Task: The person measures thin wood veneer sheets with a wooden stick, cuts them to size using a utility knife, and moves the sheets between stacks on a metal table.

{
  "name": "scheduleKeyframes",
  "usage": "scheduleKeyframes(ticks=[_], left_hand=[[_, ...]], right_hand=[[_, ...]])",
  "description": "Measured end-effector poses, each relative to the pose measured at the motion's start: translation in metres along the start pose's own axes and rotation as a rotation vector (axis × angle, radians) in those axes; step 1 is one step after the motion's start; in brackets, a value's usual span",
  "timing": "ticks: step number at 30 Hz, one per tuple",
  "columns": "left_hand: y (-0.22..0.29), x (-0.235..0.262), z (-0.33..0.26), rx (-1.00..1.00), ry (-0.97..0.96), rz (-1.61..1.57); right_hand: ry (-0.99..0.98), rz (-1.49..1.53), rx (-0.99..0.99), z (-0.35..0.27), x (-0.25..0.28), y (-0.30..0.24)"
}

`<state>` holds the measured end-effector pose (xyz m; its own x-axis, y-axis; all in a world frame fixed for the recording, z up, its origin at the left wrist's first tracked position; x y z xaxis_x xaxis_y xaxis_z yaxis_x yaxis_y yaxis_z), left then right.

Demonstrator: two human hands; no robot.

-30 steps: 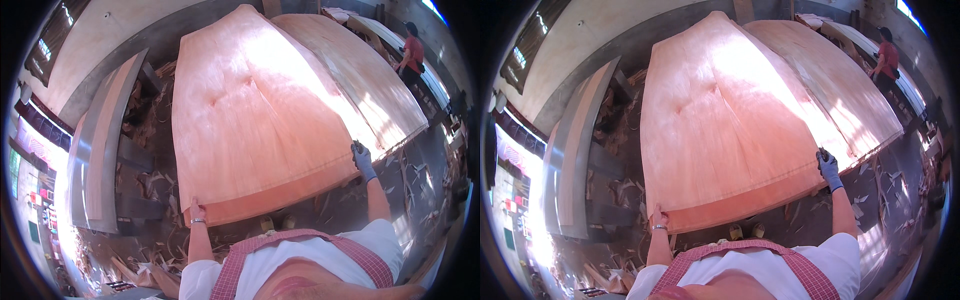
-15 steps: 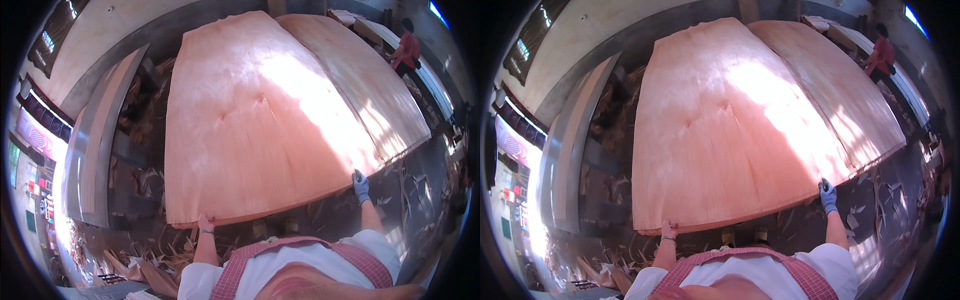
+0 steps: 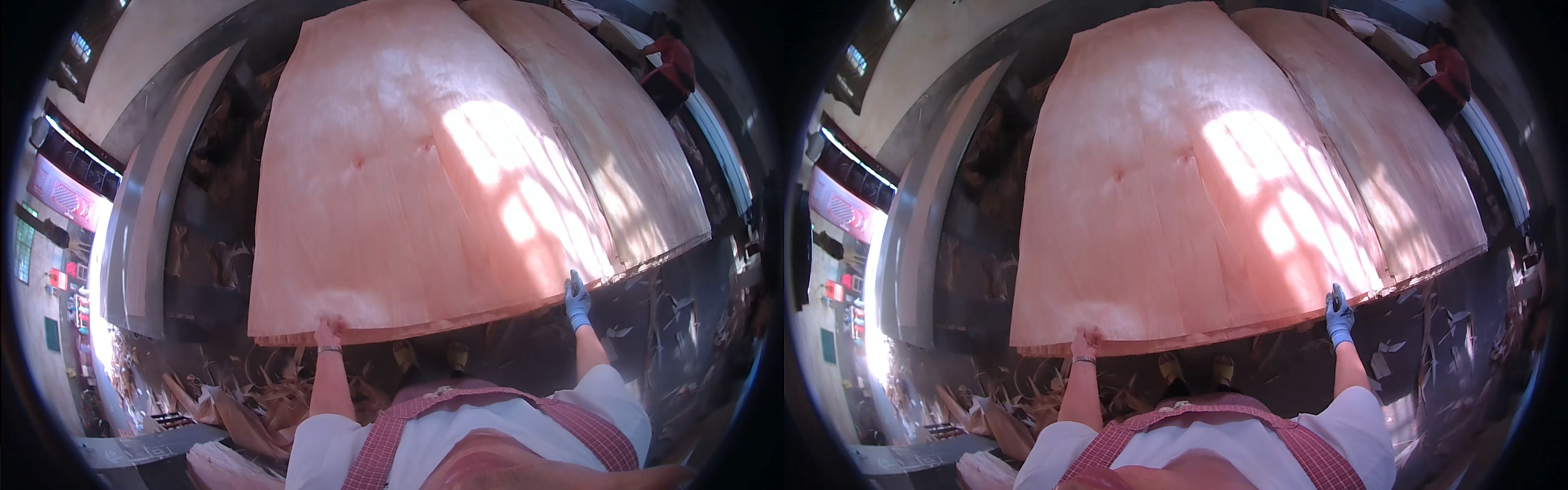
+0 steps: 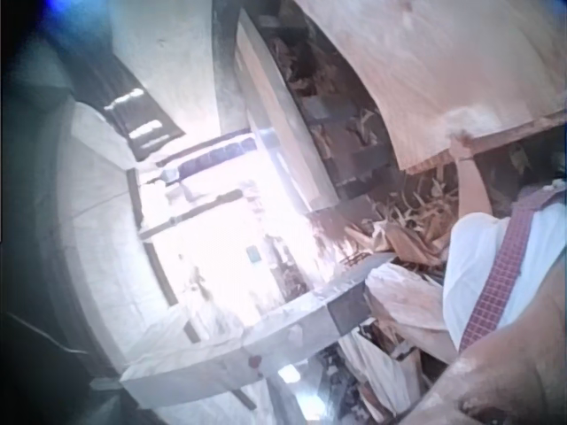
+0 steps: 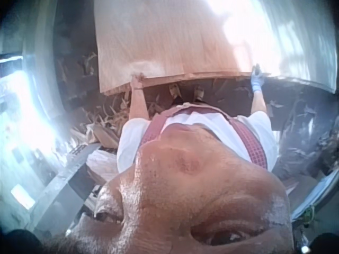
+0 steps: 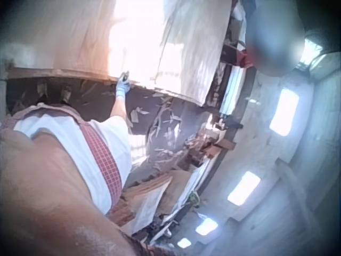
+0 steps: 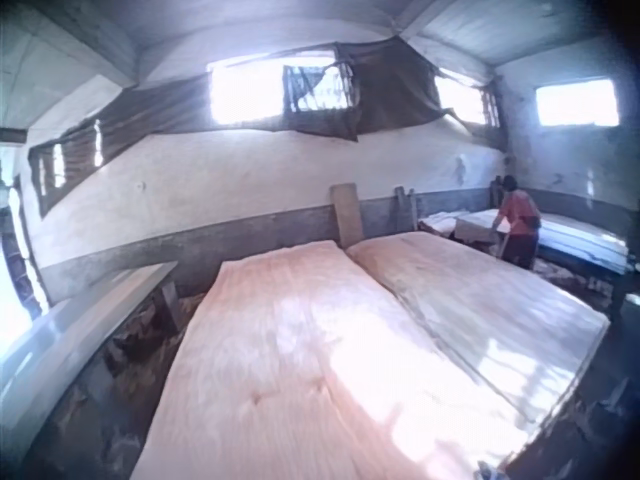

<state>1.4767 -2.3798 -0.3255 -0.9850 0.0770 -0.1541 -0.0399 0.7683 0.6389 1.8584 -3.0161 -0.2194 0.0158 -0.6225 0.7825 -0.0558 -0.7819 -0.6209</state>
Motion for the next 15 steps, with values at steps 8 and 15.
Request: scheduleKeyframes(ticks=[8,15], left_hand=[[-0.021,0.003,0.012,-0.080,-0.148,-0.121],[-0.018,0.045,-0.008,-0.054,0.246,0.044]], right_hand=[[0.024,-0.107,0.118,0.020,-0.011,0.025],[-0.032,0.021,0.151,0.027,-0.027,0.017]])
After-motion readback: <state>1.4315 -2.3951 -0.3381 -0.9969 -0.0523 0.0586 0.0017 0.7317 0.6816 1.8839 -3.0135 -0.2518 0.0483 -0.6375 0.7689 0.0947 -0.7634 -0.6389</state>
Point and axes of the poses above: each hand's wrist, its own z-axis towards the middle knuckle, its own x-axis out of the back of the hand, y = z × x, the point moved 4 cm from there along z, towards the middle knuckle, and after that the axes turned 9 degrees about z, right-handed, at the moved point
